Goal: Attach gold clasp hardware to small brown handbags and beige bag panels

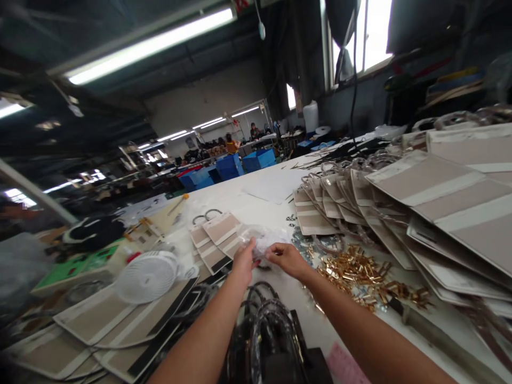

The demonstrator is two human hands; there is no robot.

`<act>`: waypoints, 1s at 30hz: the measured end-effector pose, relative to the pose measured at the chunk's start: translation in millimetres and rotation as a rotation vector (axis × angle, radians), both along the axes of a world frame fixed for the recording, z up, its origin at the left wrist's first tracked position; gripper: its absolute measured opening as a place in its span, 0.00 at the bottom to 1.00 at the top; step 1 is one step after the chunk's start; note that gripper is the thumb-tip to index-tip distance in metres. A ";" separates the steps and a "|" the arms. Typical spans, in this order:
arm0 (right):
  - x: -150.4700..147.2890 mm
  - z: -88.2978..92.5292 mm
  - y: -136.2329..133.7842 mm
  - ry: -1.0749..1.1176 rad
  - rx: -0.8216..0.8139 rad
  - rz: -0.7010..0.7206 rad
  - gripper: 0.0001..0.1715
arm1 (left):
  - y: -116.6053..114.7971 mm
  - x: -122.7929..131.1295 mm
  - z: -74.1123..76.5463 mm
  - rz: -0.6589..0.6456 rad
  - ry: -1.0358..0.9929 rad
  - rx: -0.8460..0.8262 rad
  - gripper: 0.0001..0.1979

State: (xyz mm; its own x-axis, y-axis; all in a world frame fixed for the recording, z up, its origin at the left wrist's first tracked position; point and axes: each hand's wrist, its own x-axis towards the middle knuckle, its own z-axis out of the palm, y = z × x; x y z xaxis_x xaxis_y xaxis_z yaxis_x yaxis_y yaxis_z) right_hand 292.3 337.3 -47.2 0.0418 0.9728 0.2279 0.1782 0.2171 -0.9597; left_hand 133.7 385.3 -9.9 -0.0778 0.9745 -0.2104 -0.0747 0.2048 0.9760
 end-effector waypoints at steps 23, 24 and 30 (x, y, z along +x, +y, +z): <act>58.0 7.4 28.7 0.037 0.017 -0.401 0.31 | 40.7 0.4 113.9 -0.009 -0.157 0.212 0.09; 60.2 12.3 32.3 0.023 0.023 -0.405 0.32 | 41.1 -1.5 112.2 -0.003 -0.164 0.207 0.09; 70.0 41.1 47.6 -0.152 0.094 -0.509 0.30 | 44.9 -13.1 105.3 -0.004 -0.198 0.136 0.09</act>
State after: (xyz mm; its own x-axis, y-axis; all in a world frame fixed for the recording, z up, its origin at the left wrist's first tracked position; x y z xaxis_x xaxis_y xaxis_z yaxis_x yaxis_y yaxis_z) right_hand 362.3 385.0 -6.1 0.4621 0.8133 0.3535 0.4185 0.1515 -0.8955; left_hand 120.6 430.2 95.3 -0.0445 0.9952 -0.0875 -0.2666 0.0726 0.9611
